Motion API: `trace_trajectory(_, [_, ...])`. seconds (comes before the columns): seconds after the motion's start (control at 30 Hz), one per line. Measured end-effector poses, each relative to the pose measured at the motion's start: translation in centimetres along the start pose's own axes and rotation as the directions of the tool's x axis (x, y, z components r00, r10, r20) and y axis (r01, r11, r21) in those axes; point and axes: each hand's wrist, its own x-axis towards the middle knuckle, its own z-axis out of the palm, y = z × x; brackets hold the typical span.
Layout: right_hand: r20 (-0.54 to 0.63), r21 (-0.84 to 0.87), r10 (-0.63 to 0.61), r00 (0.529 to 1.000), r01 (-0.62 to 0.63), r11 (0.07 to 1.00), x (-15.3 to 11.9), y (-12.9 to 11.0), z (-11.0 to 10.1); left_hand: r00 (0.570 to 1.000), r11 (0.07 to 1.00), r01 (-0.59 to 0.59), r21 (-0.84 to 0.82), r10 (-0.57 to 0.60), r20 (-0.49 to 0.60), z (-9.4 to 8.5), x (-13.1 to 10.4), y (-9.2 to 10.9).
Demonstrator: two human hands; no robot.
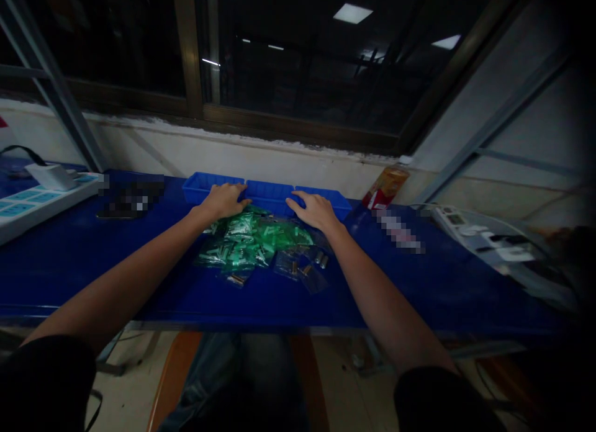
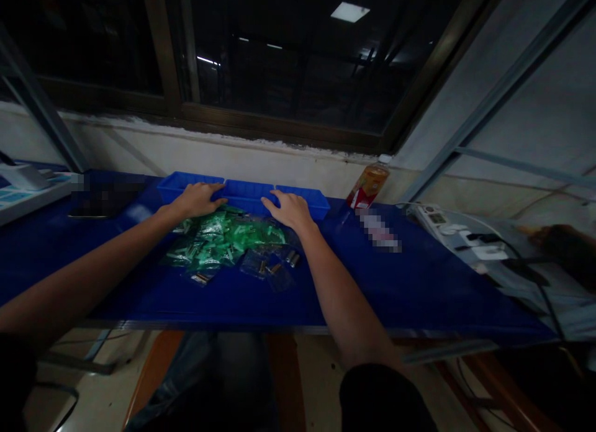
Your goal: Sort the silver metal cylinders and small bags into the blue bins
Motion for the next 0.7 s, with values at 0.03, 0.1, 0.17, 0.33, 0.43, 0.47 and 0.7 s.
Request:
trace_trajectory(0.03, [0.002,-0.001,0.005,1.000,-0.005,1.000,-0.1,-0.1,0.0,1.000,1.000,0.013,-0.009,-0.013,-0.006,-0.1,-0.1,0.1])
trace_trajectory(0.1, [0.011,-0.001,0.008,1.000,-0.008,1.000,-0.2,-0.3,-0.1,0.999,0.999,0.036,-0.037,-0.036,-0.010,-0.1,-0.3,0.2])
trace_trajectory(0.17, [0.026,0.004,0.008,1.000,-0.008,1.000,-0.3,-0.4,-0.2,0.998,0.996,0.054,-0.075,-0.055,-0.013,0.0,-0.4,0.2])
trace_trajectory(0.33, [0.039,0.037,-0.010,0.999,0.009,0.999,0.0,-0.2,-0.2,0.973,0.991,-0.036,-0.131,0.005,-0.232,0.0,-0.6,0.0])
trace_trajectory(0.43, [0.021,0.062,-0.060,0.998,0.059,0.996,0.2,-0.1,-0.1,0.917,0.970,-0.217,-0.112,0.163,-0.365,-0.5,-0.8,0.3])
trace_trajectory(0.47, [-0.004,0.058,-0.082,0.997,0.082,0.995,0.2,-0.1,-0.1,0.901,0.956,-0.273,-0.108,0.214,-0.378,-0.7,-0.9,0.5])
trace_trajectory(0.7, [-0.314,0.013,-0.161,0.936,0.173,0.985,-0.1,-1.8,-0.7,0.897,0.939,-0.343,-0.016,0.322,-0.303,-1.4,-2.2,2.1])
